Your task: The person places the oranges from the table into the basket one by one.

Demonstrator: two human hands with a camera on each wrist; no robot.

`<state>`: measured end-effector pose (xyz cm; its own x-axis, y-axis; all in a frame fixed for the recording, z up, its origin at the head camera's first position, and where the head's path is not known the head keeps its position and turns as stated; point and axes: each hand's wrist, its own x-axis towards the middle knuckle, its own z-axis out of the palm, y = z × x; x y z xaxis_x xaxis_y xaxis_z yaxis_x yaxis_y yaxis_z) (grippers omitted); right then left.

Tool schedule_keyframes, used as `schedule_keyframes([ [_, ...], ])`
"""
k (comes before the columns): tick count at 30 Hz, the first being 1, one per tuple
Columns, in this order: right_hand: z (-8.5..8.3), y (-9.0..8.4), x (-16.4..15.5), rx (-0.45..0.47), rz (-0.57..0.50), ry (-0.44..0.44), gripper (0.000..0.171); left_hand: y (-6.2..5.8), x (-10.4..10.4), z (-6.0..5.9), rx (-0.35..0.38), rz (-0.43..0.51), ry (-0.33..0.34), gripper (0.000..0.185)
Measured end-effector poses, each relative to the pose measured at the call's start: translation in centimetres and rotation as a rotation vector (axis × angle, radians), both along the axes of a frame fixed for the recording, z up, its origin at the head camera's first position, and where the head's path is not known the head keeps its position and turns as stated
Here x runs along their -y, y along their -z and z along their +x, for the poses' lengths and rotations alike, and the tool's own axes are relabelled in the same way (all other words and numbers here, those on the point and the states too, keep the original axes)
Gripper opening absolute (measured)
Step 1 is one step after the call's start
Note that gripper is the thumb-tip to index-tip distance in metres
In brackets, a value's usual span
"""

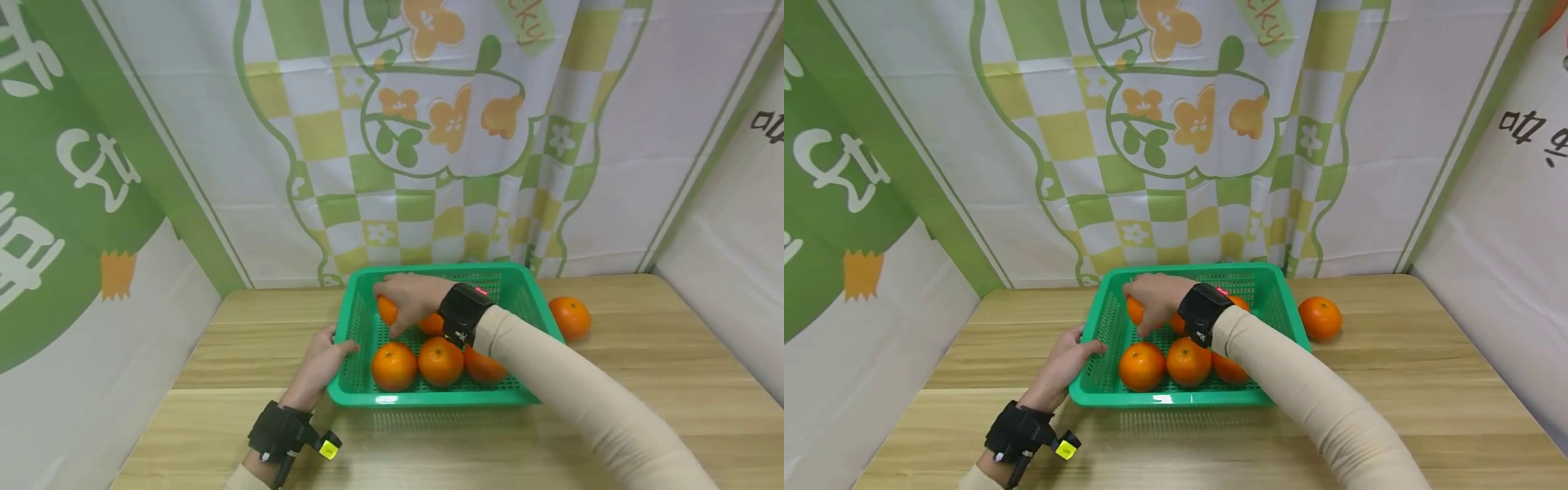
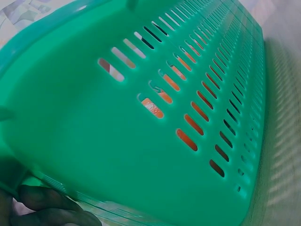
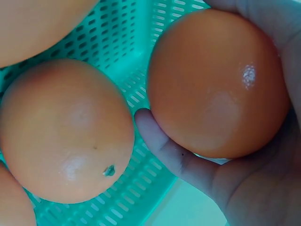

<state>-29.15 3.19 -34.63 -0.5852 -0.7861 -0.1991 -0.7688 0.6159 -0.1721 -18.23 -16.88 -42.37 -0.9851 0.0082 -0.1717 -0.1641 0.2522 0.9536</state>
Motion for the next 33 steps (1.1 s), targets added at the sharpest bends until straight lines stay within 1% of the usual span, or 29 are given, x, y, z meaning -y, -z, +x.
schedule_keyframes([
  [6, 0.1, 0.2, 1.2, -0.034, 0.071, -0.01, 0.073, 0.0, 0.0, -0.1, -0.005, -0.004, 0.003, 0.051],
  [11, -0.1, 0.5, 2.0, -0.049, 0.131, -0.008, 0.08, 0.0, 0.0, -0.1, -0.001, 0.004, 0.003, 0.051],
  [14, -0.4, 0.8, 2.1, -0.042, 0.142, 0.012, 0.081, 0.0, 0.0, 0.0, 0.002, 0.005, 0.014, 0.051],
  [21, -0.8, 1.4, 2.3, -0.032, 0.154, 0.025, 0.081, -0.1, 0.0, 0.0, 0.007, -0.008, -0.001, 0.051],
  [27, -0.9, 1.8, 2.7, 0.007, 0.194, 0.038, 0.083, -0.1, -0.1, 0.0, -0.001, -0.007, 0.0, 0.052],
  [33, -1.8, 2.8, 3.0, 0.001, 0.204, 0.036, 0.077, -0.1, -0.1, 0.1, -0.01, -0.016, 0.004, 0.053],
])
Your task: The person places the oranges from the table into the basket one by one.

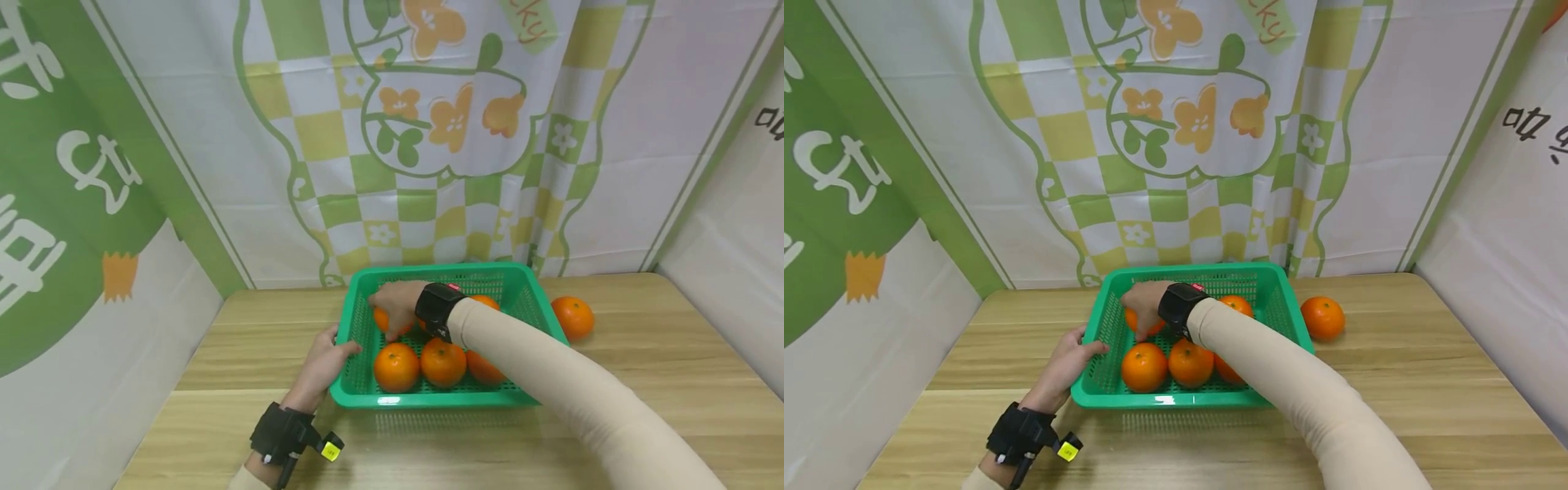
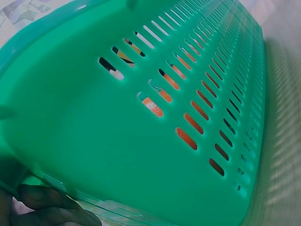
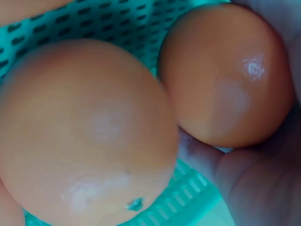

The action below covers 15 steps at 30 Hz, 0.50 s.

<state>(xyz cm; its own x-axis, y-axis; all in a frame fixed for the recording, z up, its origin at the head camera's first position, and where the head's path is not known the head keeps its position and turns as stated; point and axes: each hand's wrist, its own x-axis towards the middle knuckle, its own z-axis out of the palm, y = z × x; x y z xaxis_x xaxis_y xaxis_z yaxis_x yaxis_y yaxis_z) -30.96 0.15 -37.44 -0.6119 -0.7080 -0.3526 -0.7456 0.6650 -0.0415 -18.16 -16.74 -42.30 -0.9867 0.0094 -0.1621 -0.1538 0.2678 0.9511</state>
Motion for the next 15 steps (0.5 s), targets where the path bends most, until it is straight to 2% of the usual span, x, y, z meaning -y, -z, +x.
schedule_keyframes([
  [15, -0.6, 1.3, 0.3, -0.012, 0.019, -0.032, 0.071, 0.3, 0.0, -0.2, -0.01, 0.022, 0.003, 0.054],
])
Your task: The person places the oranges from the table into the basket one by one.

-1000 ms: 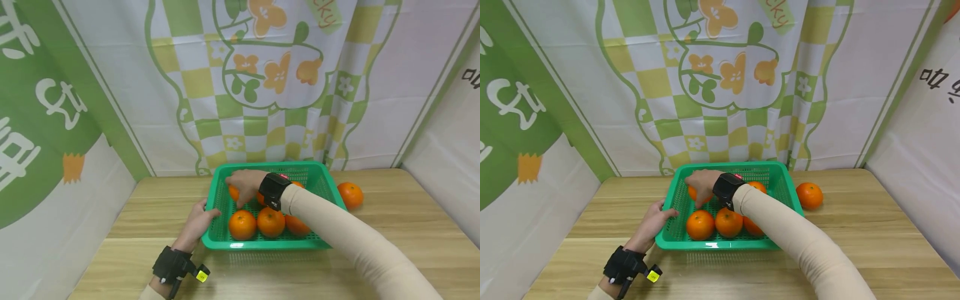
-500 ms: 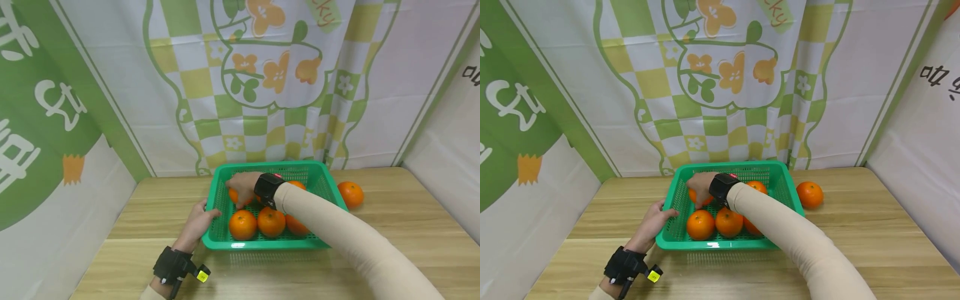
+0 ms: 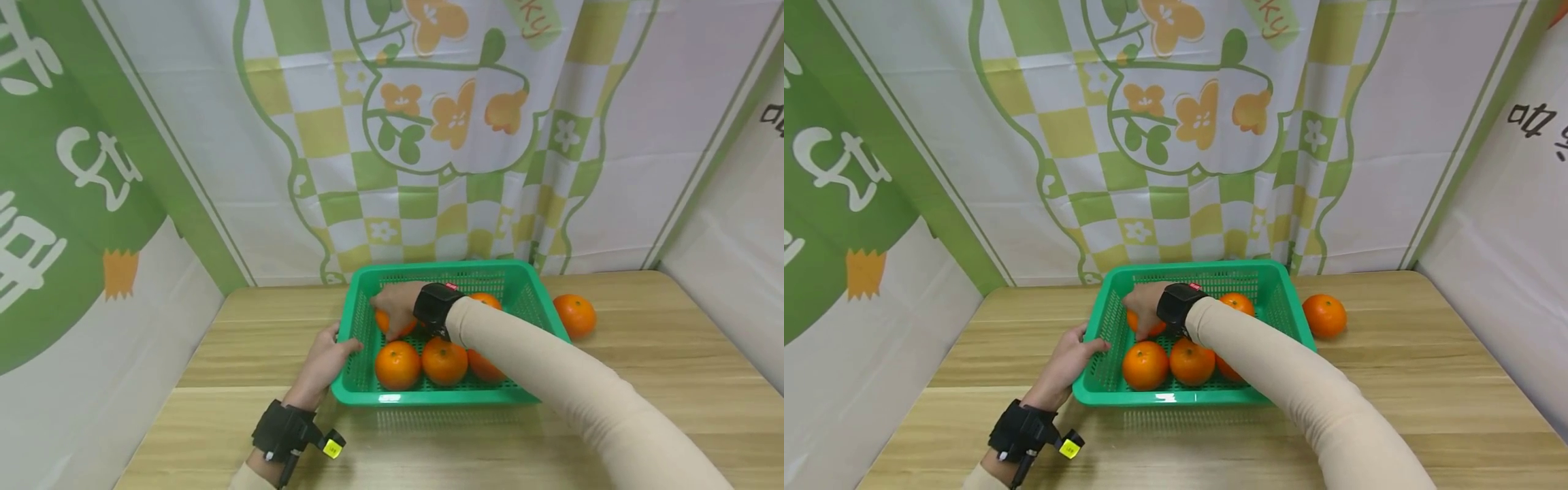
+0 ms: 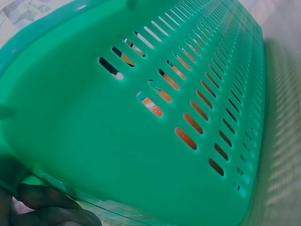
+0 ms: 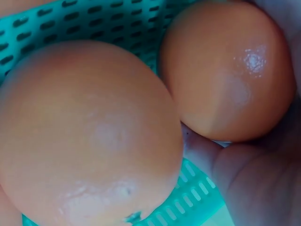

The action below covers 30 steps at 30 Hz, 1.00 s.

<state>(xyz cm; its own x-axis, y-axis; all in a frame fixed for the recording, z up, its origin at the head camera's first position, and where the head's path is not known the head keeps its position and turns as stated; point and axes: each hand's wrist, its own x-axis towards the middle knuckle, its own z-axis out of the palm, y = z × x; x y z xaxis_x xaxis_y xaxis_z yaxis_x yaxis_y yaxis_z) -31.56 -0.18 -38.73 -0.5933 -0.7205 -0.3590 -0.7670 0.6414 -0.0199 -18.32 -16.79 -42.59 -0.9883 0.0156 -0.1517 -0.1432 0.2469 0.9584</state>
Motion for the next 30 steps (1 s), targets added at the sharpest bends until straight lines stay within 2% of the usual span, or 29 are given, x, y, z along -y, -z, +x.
schedule_keyframes([
  [8, -0.46, 1.02, -0.14, 0.015, 0.022, 0.005, 0.07, -0.07, -0.04, 0.31, 0.009, 0.012, 0.011, 0.053],
  [22, 0.07, 0.45, -0.22, 0.002, -0.005, -0.028, 0.066, -0.11, 0.12, 0.08, 0.005, -0.001, 0.01, 0.054],
  [30, -0.04, 0.43, -0.51, 0.012, -0.01, -0.008, 0.082, -0.18, 0.12, 0.09, 0.001, -0.007, 0.01, 0.053],
])
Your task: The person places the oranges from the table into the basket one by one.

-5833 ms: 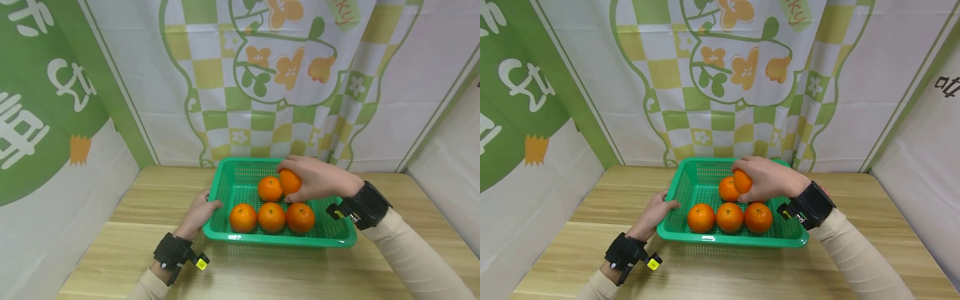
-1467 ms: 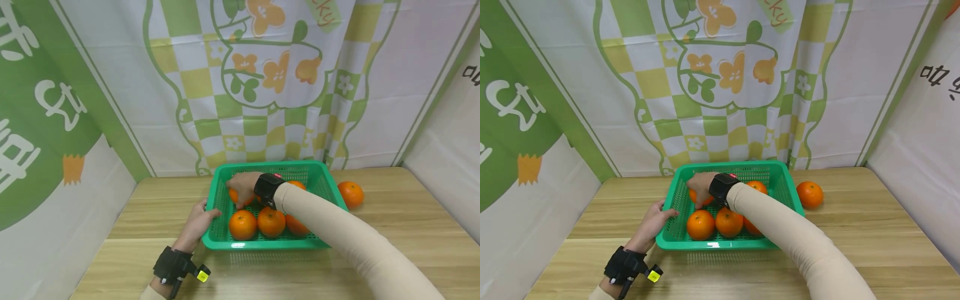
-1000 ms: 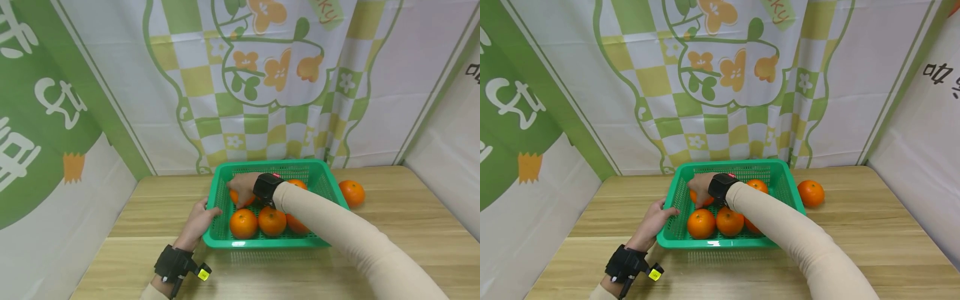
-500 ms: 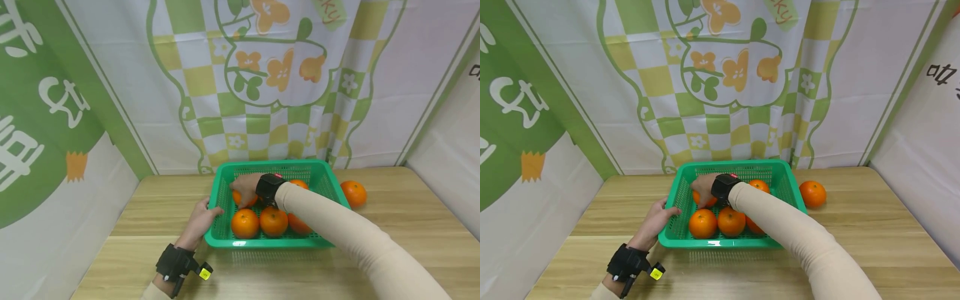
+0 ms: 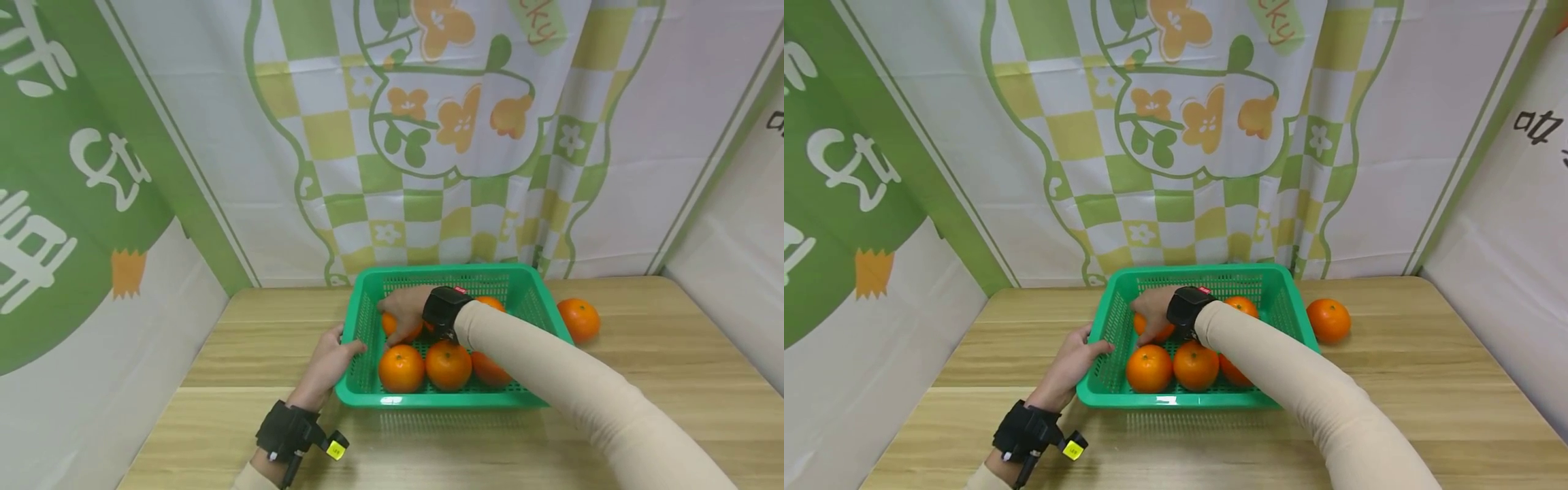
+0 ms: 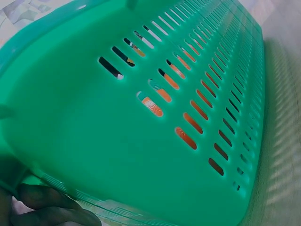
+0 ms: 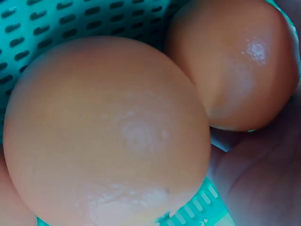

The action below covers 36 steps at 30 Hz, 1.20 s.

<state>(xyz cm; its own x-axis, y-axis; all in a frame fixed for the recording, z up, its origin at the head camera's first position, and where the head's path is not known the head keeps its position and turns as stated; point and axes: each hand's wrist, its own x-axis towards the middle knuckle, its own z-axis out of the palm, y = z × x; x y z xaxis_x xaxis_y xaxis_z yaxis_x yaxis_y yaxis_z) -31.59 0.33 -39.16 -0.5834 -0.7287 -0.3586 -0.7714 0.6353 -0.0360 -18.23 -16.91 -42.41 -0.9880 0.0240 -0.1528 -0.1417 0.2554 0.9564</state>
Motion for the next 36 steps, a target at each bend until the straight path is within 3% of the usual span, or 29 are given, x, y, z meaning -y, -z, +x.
schedule_keyframes([
  [12, 0.5, -1.7, -0.6, 0.042, -0.035, 0.06, 0.097, 0.1, -0.1, 0.0, 0.002, 0.004, -0.012, 0.051],
  [19, 1.5, -3.6, -1.5, 0.037, -0.089, 0.051, 0.092, 0.0, 0.0, 0.1, 0.006, 0.007, -0.019, 0.048],
  [25, 1.5, -4.2, -2.3, 0.049, -0.127, 0.026, 0.092, 0.1, -0.2, 0.2, 0.008, 0.01, -0.015, 0.048],
  [36, 1.9, -5.4, -4.9, 0.074, -0.151, 0.059, 0.09, 0.0, -0.2, 0.2, -0.005, 0.021, -0.026, 0.05],
])
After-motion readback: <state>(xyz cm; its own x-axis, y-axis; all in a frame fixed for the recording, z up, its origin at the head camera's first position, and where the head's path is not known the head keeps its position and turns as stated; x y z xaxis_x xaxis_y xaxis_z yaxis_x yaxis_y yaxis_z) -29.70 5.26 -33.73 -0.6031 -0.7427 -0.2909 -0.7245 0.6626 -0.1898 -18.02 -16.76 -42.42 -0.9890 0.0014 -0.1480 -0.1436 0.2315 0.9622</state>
